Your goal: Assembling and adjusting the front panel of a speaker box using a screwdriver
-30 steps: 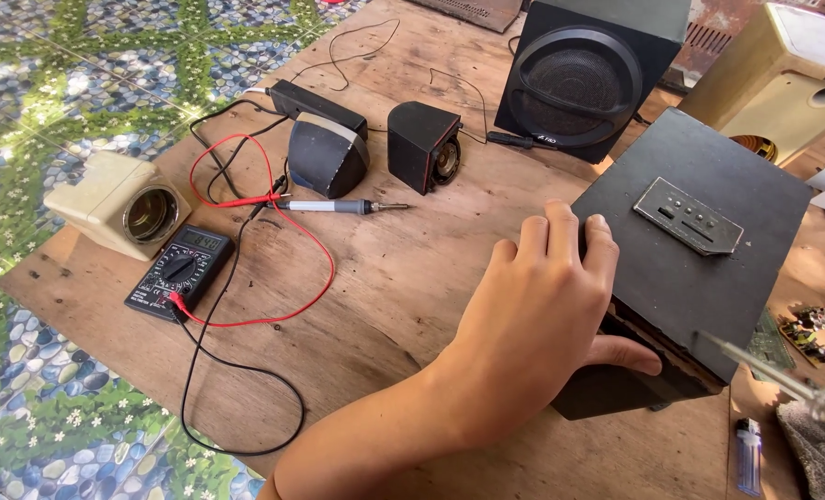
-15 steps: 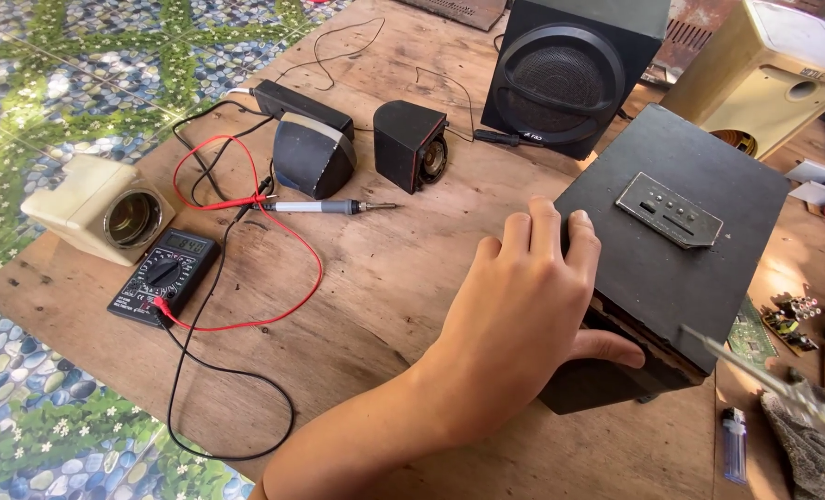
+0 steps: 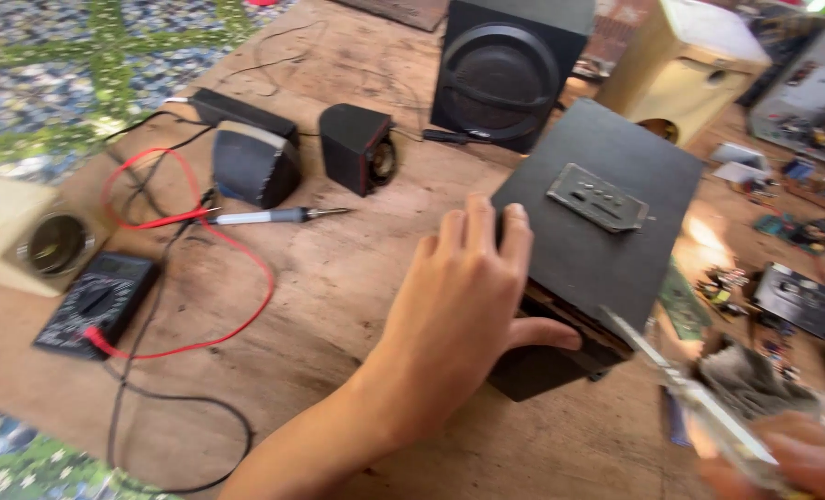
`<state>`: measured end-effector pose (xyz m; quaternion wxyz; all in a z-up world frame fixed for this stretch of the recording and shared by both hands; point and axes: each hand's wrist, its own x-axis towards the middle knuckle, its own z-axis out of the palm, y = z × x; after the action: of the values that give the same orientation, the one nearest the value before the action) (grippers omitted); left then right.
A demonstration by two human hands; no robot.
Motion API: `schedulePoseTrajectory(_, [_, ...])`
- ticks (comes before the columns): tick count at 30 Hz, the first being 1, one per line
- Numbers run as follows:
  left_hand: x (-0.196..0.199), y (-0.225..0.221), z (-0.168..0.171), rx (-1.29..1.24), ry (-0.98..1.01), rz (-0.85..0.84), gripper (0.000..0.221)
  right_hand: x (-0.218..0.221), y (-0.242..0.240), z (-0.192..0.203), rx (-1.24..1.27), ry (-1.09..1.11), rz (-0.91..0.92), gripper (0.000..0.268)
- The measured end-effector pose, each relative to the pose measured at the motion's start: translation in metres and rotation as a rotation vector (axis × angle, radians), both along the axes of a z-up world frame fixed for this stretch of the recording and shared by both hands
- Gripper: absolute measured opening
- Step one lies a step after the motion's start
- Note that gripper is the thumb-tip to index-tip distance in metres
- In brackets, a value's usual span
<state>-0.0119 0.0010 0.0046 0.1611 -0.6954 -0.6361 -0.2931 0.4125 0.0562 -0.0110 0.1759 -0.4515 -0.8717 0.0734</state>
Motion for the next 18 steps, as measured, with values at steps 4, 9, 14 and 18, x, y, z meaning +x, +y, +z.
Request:
schedulePoseTrajectory(4, [-0.003, 0.0, 0.001, -0.059, 0.009, -0.033, 0.115, -0.213, -0.101, 0.053, 0.52, 0.255, 0.047, 0.009])
schedulePoseTrajectory(9, [-0.008, 0.0, 0.0, -0.106, 0.05, -0.073, 0.114, -0.229, -0.106, 0.048, 0.634, 0.433, 0.005, 0.01])
schedulePoseTrajectory(14, [-0.012, -0.002, -0.001, -0.159, 0.107, -0.05, 0.115, -0.231, -0.124, 0.064, 0.495, 0.409, 0.011, 0.039])
schedulePoseTrajectory(18, [-0.012, -0.004, 0.001, -0.128, 0.08, -0.045, 0.114, -0.209, -0.132, 0.061, 0.288, 0.411, 0.025, 0.017])
